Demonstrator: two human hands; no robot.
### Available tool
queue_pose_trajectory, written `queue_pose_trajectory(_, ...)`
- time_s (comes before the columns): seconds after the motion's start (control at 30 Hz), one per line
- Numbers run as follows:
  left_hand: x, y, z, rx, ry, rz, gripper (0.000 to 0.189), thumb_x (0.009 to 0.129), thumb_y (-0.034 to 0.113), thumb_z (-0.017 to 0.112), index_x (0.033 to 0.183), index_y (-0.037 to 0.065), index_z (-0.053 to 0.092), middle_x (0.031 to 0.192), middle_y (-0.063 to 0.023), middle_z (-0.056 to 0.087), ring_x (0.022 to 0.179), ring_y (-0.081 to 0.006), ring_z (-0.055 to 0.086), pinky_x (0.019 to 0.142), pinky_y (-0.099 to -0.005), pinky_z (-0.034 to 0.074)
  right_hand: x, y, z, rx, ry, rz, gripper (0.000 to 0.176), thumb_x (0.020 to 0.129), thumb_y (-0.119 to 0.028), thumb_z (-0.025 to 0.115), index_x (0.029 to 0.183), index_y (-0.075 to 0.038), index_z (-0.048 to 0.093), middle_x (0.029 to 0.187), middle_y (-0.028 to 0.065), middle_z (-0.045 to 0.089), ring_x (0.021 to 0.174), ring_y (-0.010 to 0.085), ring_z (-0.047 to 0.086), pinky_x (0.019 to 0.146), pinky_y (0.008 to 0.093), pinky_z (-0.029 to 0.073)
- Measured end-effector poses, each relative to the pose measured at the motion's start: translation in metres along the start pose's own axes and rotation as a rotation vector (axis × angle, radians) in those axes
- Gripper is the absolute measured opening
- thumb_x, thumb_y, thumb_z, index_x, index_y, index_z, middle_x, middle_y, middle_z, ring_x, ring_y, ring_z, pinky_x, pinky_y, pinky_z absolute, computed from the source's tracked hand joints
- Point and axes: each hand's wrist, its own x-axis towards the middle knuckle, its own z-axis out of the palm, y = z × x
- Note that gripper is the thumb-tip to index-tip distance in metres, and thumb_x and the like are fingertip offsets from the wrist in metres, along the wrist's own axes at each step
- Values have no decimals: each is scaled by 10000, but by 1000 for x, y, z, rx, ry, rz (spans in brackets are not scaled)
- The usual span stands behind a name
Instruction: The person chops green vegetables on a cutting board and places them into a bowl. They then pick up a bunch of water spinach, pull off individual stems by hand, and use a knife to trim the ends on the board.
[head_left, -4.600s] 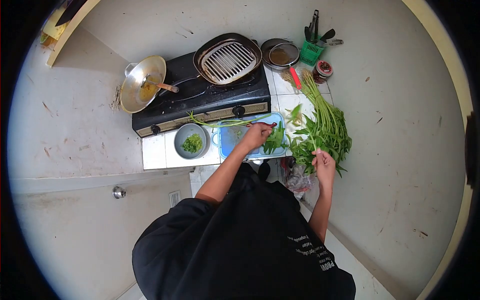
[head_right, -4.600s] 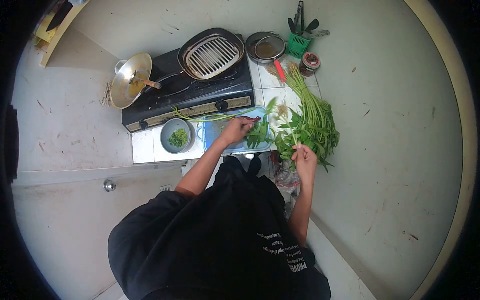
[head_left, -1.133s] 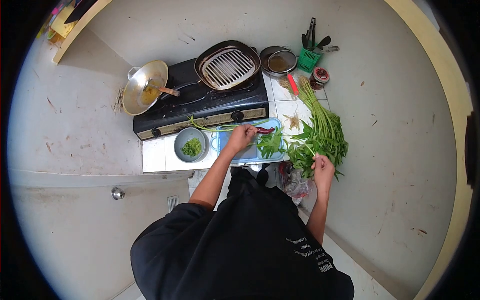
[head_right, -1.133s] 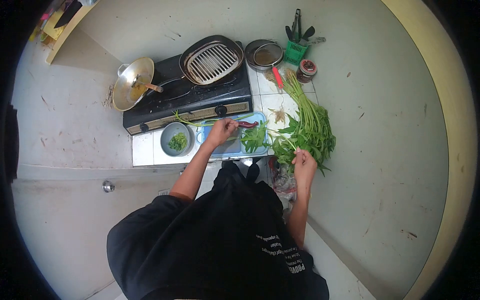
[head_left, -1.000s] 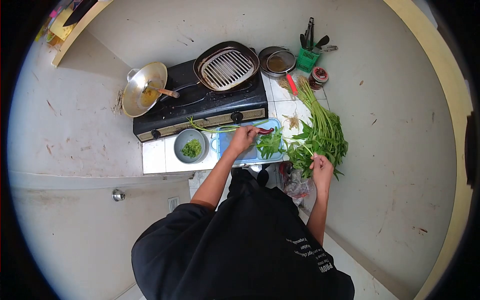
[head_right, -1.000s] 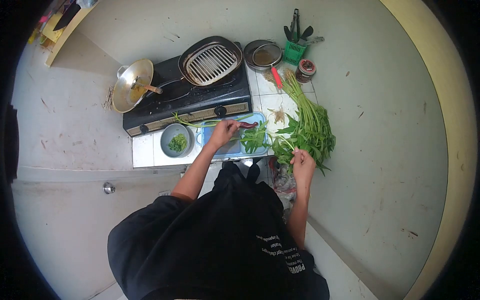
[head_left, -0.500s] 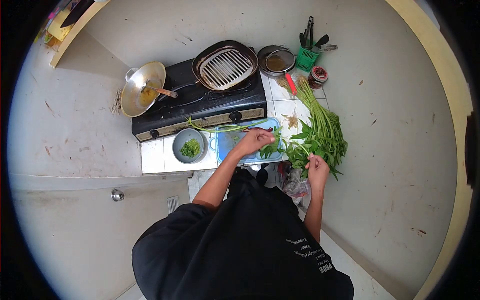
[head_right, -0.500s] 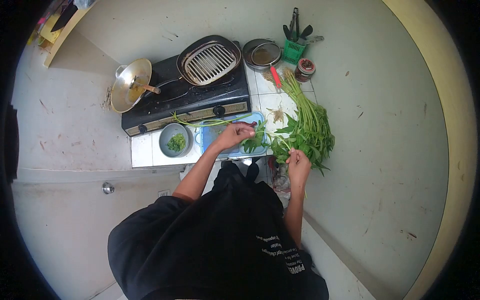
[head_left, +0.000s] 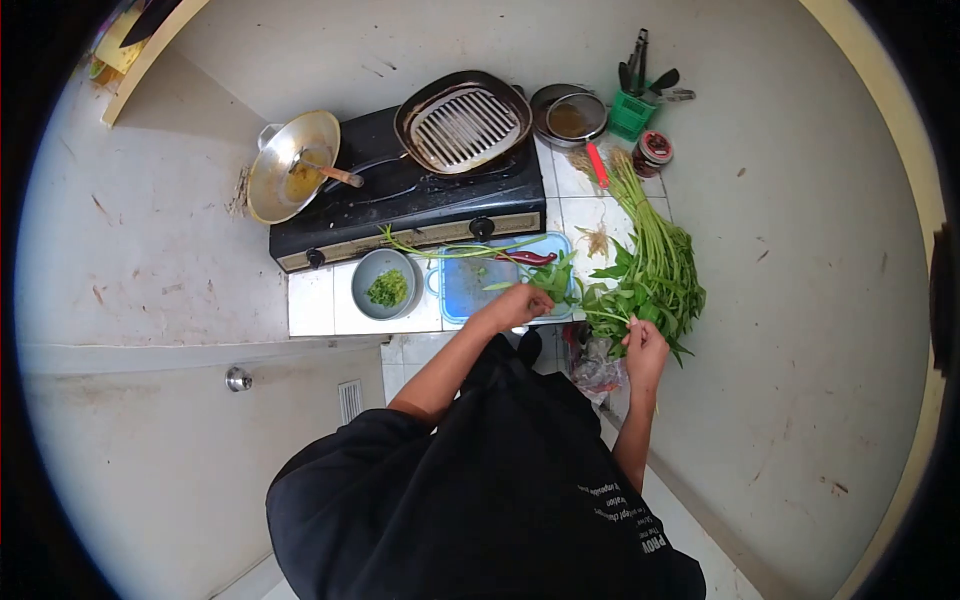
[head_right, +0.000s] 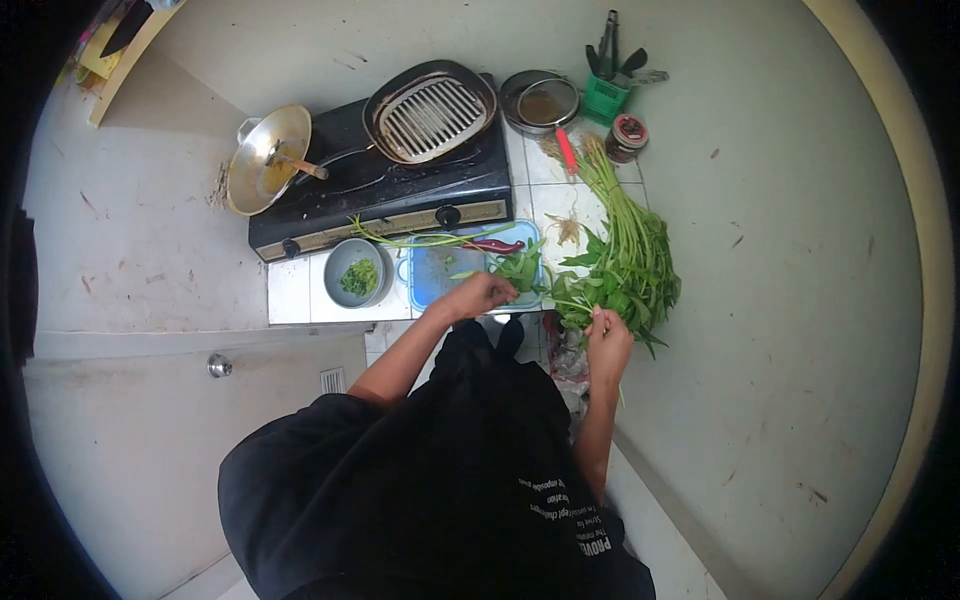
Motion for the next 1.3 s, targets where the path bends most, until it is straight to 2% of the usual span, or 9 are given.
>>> queue_pose_trajectory(0.1,-11,-16,19,125,85,-44,182,844,94,653,998,16,711,935,-171,722,913,-321,699,821,-400,548,-6,-2,1,-57,-69,5,299,982,-238,591,858,26,655,590,35,591,532,84,523,521,268,400)
queue_pose_trajectory(0.3,-21,-35,28,404,279,-121,148,884,99,594,967,22,690,959,-181,699,917,-396,655,795,-462,525,-8,-11,7,-178,-115,-48,287,967,-256,609,865,7,661,592,64,606,536,142,579,539,311,438)
queue_pose_trajectory(0.57,-2,-36,6,106,424,-203,208,878,121,619,1051,36,697,1008,-186,695,948,-387,658,836,-452,522,8,-29,-18,-30,-25,14,273,994,-230,586,897,15,655,593,23,569,544,72,509,503,266,397)
queue_pose_trajectory(0.67,2,-36,6,250,463,-113,165,868,139,643,1015,97,705,1058,-161,678,945,-390,646,822,-480,520,11,-27,-9,-5,-68,31,269,996,-231,584,912,15,654,609,18,580,552,64,502,512,259,389)
queue_pose_trajectory(0.97,-17,-63,-1,632,571,-282,282,844,158,682,1098,62,606,1006,-177,654,944,-397,641,825,-487,532,7,-20,36,365,-256,223,235,1001,-251,582,1018,-26,648,720,17,649,544,47,467,506,223,361)
queue_pose_trajectory(1.07,-3,-87,8,515,510,-386,237,857,160,673,1043,29,605,978,-183,651,894,-408,654,788,-494,541,7,-29,41,465,-296,253,232,1001,-246,582,1045,-25,638,789,25,667,586,54,495,513,219,370)
queue_pose_trajectory(1.17,7,-89,16,404,451,-259,243,875,143,656,1066,0,610,951,-185,650,847,-412,660,749,-497,544,5,-41,43,539,-331,279,223,999,-233,585,1066,-25,629,850,33,675,634,62,535,527,216,385)
queue_pose_trajectory(1.23,10,-60,18,-161,400,-197,227,872,118,651,1047,-24,628,950,-182,649,843,-383,655,771,-451,522,4,-41,47,551,-348,278,215,997,-223,590,1074,-26,625,873,35,677,655,67,555,534,215,395)
queue_pose_trajectory(1.3,11,-46,19,9,489,-95,252,868,111,654,1074,-31,620,954,-181,638,859,-367,646,773,-426,516,5,-34,56,475,-344,208,221,977,-201,619,1084,-8,632,895,47,680,695,87,600,566,229,440)
